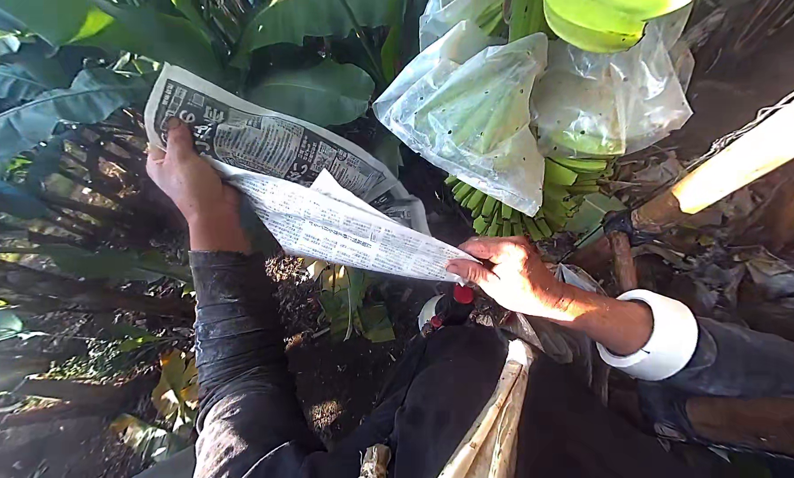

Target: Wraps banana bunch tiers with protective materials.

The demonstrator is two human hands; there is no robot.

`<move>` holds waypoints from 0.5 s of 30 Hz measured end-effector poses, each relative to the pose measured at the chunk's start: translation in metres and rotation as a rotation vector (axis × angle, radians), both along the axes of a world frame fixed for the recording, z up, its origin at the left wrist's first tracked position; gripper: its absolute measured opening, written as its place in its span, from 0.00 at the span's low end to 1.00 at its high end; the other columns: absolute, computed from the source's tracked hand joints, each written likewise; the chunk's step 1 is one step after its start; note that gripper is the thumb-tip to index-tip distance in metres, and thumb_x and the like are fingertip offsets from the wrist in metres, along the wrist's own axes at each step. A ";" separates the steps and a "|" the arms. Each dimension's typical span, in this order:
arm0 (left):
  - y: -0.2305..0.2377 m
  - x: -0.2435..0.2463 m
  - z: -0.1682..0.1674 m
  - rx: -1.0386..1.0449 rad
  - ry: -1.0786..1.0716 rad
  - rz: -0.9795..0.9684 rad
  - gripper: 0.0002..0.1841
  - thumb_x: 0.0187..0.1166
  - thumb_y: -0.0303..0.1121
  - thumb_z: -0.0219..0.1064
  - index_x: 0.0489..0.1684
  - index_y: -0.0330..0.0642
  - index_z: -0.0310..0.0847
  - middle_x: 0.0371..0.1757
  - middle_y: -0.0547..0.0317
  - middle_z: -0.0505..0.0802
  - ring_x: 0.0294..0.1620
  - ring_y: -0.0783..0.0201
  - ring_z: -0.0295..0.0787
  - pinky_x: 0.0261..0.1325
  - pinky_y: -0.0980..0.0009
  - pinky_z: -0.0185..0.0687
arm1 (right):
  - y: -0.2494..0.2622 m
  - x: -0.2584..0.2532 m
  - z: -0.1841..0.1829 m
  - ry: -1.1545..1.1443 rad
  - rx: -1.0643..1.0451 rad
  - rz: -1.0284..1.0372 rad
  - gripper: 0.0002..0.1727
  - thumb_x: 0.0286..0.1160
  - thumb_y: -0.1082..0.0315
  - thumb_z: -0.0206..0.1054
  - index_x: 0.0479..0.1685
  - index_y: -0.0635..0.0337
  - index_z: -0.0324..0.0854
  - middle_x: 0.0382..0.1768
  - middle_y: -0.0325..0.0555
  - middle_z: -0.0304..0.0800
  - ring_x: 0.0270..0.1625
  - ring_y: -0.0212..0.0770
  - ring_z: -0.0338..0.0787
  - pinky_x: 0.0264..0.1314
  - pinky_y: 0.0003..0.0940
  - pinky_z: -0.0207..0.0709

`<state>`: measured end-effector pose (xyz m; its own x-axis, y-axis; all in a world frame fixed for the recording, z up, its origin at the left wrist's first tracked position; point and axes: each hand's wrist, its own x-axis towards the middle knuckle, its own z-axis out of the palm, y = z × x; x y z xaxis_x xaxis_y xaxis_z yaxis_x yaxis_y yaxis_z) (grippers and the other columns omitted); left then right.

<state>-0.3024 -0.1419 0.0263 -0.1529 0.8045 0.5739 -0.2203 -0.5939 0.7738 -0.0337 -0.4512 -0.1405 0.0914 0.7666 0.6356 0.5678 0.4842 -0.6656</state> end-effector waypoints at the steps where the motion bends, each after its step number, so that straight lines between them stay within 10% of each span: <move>1: -0.001 -0.004 0.003 0.026 0.016 -0.007 0.12 0.89 0.31 0.60 0.61 0.33 0.77 0.48 0.49 0.94 0.53 0.56 0.94 0.62 0.54 0.92 | 0.001 0.000 -0.001 -0.011 -0.010 0.003 0.10 0.79 0.61 0.72 0.42 0.58 0.93 0.39 0.37 0.94 0.43 0.24 0.91 0.51 0.22 0.87; 8: -0.002 -0.020 0.006 0.120 0.276 0.126 0.09 0.80 0.29 0.67 0.51 0.38 0.77 0.41 0.60 0.92 0.46 0.65 0.93 0.56 0.61 0.91 | 0.002 0.002 -0.008 -0.130 -0.116 -0.204 0.30 0.78 0.41 0.68 0.14 0.54 0.76 0.12 0.35 0.72 0.18 0.32 0.74 0.22 0.33 0.66; 15: 0.014 -0.024 0.004 0.032 0.190 0.164 0.08 0.80 0.29 0.66 0.50 0.38 0.77 0.41 0.58 0.92 0.46 0.63 0.93 0.55 0.60 0.92 | -0.001 0.012 0.000 0.029 -0.396 0.057 0.24 0.67 0.44 0.79 0.17 0.53 0.83 0.15 0.28 0.77 0.20 0.19 0.72 0.26 0.22 0.64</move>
